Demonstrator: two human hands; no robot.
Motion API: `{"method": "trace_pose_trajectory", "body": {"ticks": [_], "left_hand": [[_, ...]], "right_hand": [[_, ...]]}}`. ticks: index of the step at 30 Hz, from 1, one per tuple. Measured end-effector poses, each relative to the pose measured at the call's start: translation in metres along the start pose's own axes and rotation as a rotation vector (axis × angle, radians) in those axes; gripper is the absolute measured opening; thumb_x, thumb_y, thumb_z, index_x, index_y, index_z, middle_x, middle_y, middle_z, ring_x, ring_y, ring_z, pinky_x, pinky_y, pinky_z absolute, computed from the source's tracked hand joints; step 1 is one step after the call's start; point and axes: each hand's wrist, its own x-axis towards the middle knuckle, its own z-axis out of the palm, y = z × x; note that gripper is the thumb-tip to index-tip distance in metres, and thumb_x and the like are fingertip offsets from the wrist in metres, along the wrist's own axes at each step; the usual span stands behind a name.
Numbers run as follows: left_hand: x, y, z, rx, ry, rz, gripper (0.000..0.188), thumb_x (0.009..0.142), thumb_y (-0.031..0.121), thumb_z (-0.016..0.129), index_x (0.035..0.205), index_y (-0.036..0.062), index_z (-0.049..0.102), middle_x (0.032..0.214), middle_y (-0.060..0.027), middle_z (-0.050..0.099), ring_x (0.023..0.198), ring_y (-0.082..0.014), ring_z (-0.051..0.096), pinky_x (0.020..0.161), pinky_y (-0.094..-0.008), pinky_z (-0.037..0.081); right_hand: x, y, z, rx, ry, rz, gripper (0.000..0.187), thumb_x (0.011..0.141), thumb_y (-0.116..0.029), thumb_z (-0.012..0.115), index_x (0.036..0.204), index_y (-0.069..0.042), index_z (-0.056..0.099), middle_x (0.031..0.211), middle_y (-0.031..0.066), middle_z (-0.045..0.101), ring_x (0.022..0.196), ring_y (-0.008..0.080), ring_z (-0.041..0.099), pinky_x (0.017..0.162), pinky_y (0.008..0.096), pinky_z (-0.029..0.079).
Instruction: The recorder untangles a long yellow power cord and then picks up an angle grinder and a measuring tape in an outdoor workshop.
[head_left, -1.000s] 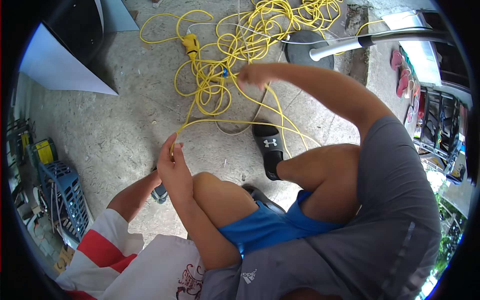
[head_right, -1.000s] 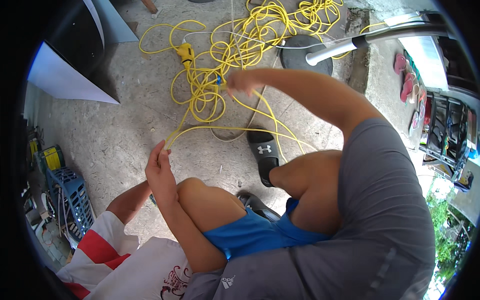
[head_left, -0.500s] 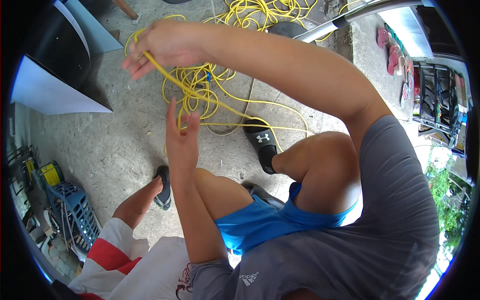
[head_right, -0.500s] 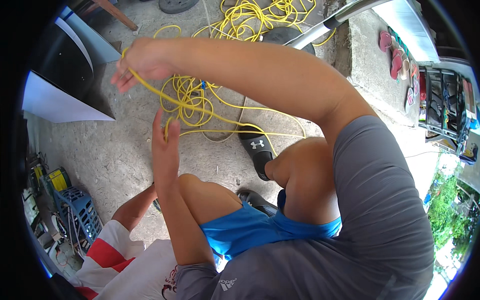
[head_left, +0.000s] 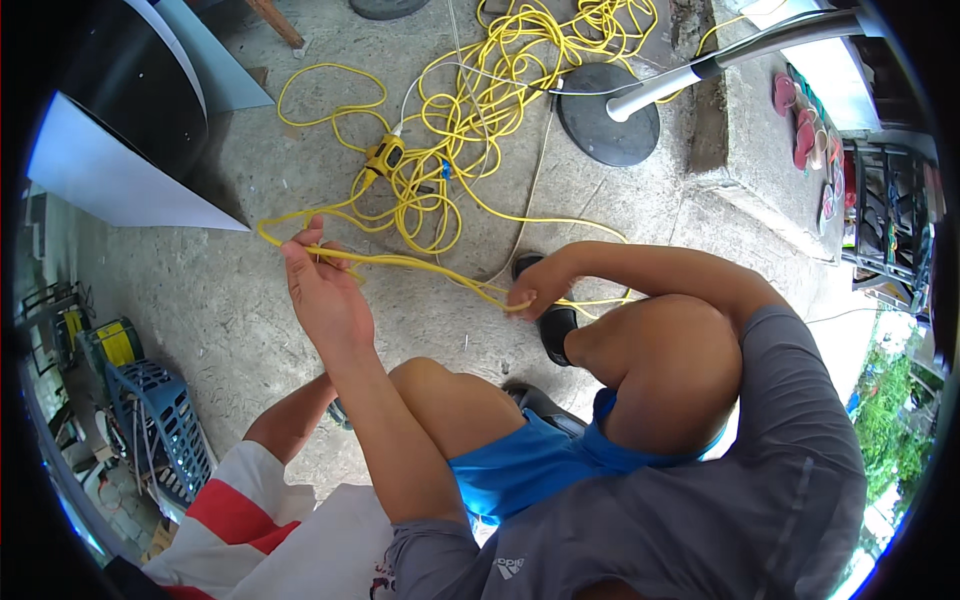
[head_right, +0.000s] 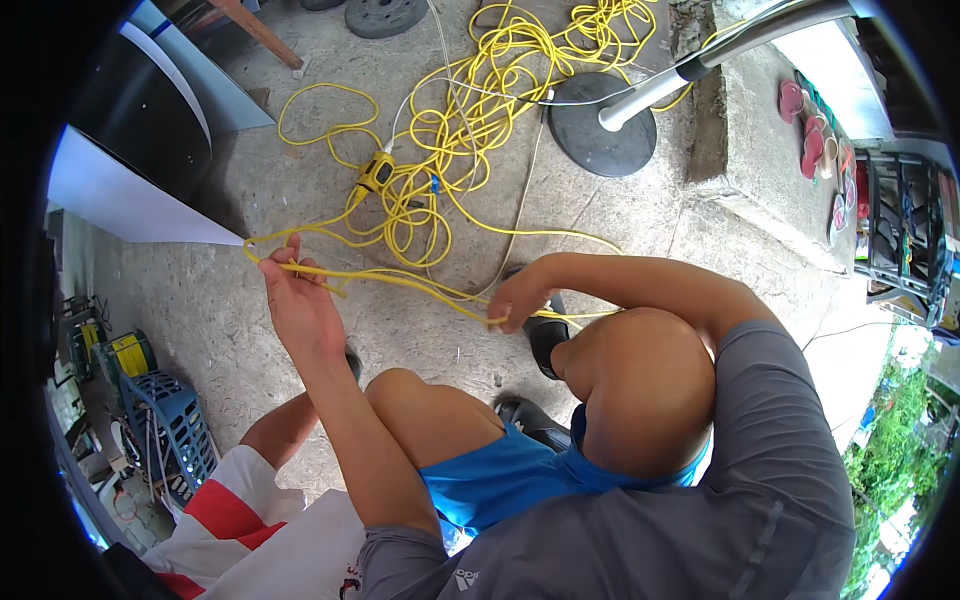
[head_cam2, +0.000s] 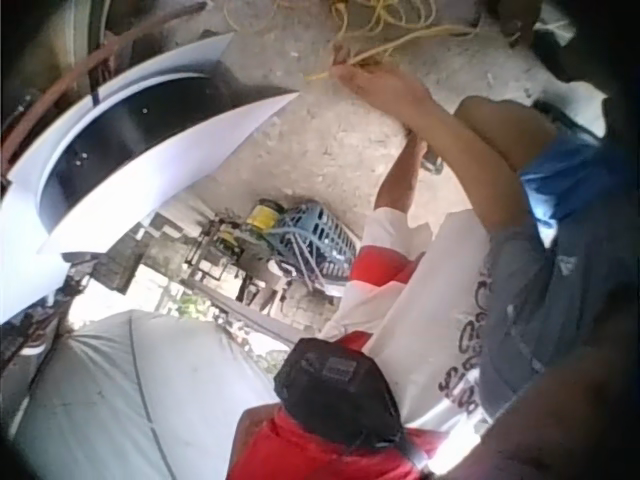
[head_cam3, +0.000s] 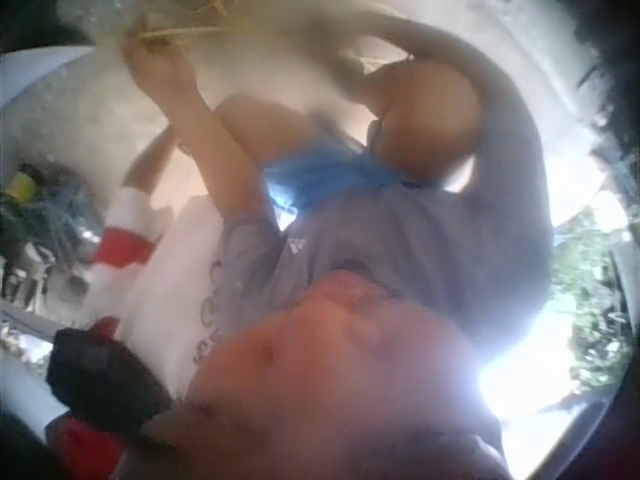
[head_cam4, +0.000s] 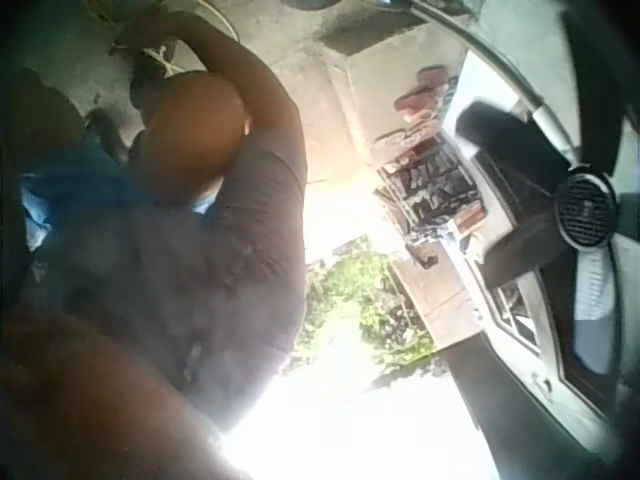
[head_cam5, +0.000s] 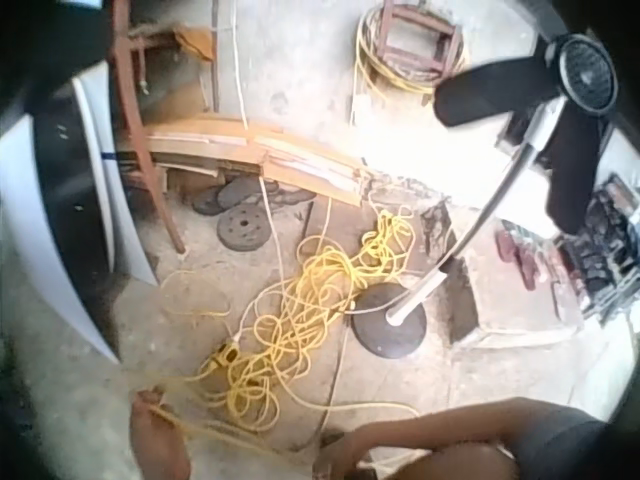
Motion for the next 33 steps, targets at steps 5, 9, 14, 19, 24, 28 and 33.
{"method": "trace_pose_trajectory", "body": {"ticks": [5,9,14,19,24,28,33], "left_hand": [[0.0,0.006,-0.014,-0.076,0.022,-0.029,0.037,0.1,0.041,0.044,0.1,0.0067,0.056,0.118,-0.0094,0.055,0.075,-0.0115,0.044,0.074,-0.0267,0.038],[-0.004,0.001,-0.011,-0.138,-0.014,-0.13,0.035,0.099,0.039,0.045,0.107,0.0071,0.057,0.112,-0.0087,0.053,0.074,-0.0112,0.043,0.07,-0.0266,0.037],[-0.014,0.003,0.016,-0.165,-0.062,-0.216,0.039,0.099,0.039,0.046,0.115,0.005,0.056,0.108,-0.0063,0.054,0.071,-0.0091,0.041,0.066,-0.0232,0.034],[-0.02,-0.005,0.012,0.65,-0.274,-0.001,0.03,0.097,0.03,0.052,0.112,0.006,0.061,0.084,0.0048,0.05,0.065,-0.0033,0.034,0.057,-0.0182,0.027],[-0.024,0.005,-0.006,0.504,0.053,0.018,0.025,0.096,0.027,0.055,0.107,0.0059,0.064,0.068,0.0081,0.041,0.057,-0.0025,0.03,0.052,-0.0193,0.024],[-0.033,0.009,-0.016,0.442,0.139,-0.051,0.024,0.096,0.026,0.057,0.103,0.0049,0.066,0.068,0.0071,0.046,0.054,-0.0018,0.032,0.048,-0.0185,0.024],[-0.04,0.008,-0.008,0.608,0.098,-0.134,0.021,0.093,0.019,0.061,0.103,0.0022,0.068,0.063,0.0079,0.043,0.053,-0.0015,0.035,0.047,-0.0196,0.025]], "right_hand": [[-0.038,-0.063,-0.064,-0.295,0.345,0.064,0.017,0.084,-0.008,0.048,0.086,-0.002,0.063,0.086,0.0055,0.066,0.078,0.0191,0.062,0.072,0.0338,0.052],[-0.067,-0.197,-0.116,0.015,0.924,-0.452,0.022,0.097,-0.018,0.049,0.087,-0.003,0.062,0.075,0.0009,0.061,0.073,0.0099,0.061,0.069,0.0261,0.052],[-0.068,-0.309,-0.118,-0.234,1.006,-0.93,0.022,0.092,-0.021,0.056,0.096,-0.002,0.068,0.083,0.0048,0.069,0.075,0.0104,0.065,0.071,0.0256,0.052],[-0.045,-0.344,-0.122,-0.268,1.094,-1.058,0.022,0.091,-0.022,0.057,0.096,-0.004,0.069,0.08,0.0064,0.07,0.074,0.013,0.066,0.069,0.0269,0.052],[-0.027,-0.314,-0.155,-0.423,1.412,-0.849,0.024,0.091,-0.027,0.058,0.1,-0.007,0.068,0.071,0.0093,0.065,0.068,0.0191,0.064,0.062,0.0332,0.05],[-0.001,-0.209,-0.207,-0.332,1.282,-0.412,0.025,0.09,-0.028,0.06,0.104,-0.01,0.068,0.068,0.0066,0.059,0.065,0.0159,0.058,0.059,0.0335,0.047],[0.026,-0.149,-0.153,-0.153,0.469,-0.275,0.026,0.089,-0.013,0.054,0.113,-0.009,0.064,0.083,0.0049,0.064,0.075,0.0159,0.059,0.069,0.0323,0.048]]}}
